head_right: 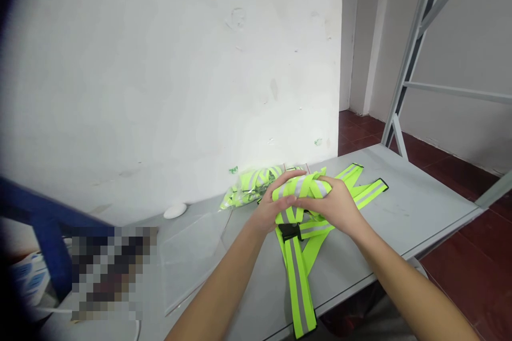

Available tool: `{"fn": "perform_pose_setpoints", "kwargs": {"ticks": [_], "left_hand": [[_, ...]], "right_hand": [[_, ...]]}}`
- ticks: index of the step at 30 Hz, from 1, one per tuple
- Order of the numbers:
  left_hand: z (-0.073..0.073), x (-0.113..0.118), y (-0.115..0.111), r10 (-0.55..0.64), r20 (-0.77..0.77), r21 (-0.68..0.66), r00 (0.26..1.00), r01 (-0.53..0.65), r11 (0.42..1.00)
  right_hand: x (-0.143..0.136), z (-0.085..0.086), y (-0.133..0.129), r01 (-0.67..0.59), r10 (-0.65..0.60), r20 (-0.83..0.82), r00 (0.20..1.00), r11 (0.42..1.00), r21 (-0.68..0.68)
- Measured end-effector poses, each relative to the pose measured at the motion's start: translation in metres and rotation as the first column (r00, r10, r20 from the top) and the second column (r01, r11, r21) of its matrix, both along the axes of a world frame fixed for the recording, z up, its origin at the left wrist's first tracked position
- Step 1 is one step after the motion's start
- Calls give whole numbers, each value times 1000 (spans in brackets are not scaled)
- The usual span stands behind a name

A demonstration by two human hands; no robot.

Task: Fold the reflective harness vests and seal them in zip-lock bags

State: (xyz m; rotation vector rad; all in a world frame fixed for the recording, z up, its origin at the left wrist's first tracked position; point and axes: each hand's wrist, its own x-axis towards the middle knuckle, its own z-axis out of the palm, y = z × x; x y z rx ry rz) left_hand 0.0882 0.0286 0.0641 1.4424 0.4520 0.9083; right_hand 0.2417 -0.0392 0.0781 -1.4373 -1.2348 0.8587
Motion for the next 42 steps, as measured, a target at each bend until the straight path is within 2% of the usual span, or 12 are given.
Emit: {"fn": "perform_pose_setpoints", "kwargs": {"ticks": [6, 12, 15, 17, 20, 22, 26, 29, 33, 38, 40, 42], "left_hand": [[8, 5, 4, -20, 177, -354, 984, 83, 932], [3, 14, 7, 191, 167, -600, 967, -54, 798], [-2, 11, 4, 183, 239, -620, 953, 5, 784], [-4, 4, 3, 175, 259, -641, 950, 34, 767], [-2, -12, 4, 183, 258, -666, 949, 38, 745], [1, -22, 3, 235, 237, -667, 943, -18, 745], [1, -34, 2, 388, 164, -596, 907, -222, 772], [-13, -39, 2, 575, 31, -496, 818, -487, 719], [-35, -41, -1, 731, -85, -124, 677, -735, 666], [-43, -44, -17, 674, -148, 307, 724, -615, 727], [-42, -50, -20, 592, -184, 334, 784, -517, 788], [-41, -58, -19, 497, -201, 292, 844, -433, 853]], "right_hand": [[1, 20, 28, 150, -239, 370, 898, 956, 254], [-3, 22, 68, 103, -247, 315, 916, 906, 410], [3, 8, 76, 23, -50, 83, 995, 954, 298], [9, -2, 71, -205, 211, -73, 975, 975, 89], [15, -12, 59, -628, 585, -260, 768, 769, -124], [17, -14, 53, -732, 674, -307, 672, 667, -137], [12, -16, 51, -725, 676, -272, 685, 670, -161], [1, -19, 49, -650, 641, -118, 758, 729, -216], [-15, -27, 42, -553, 566, -33, 824, 791, -262], [-19, -27, 30, -577, 455, -384, 803, 755, -313], [-17, -26, 26, -616, 384, -578, 720, 737, -278], [-14, -25, 22, -685, 342, -750, 566, 701, -197]]}}
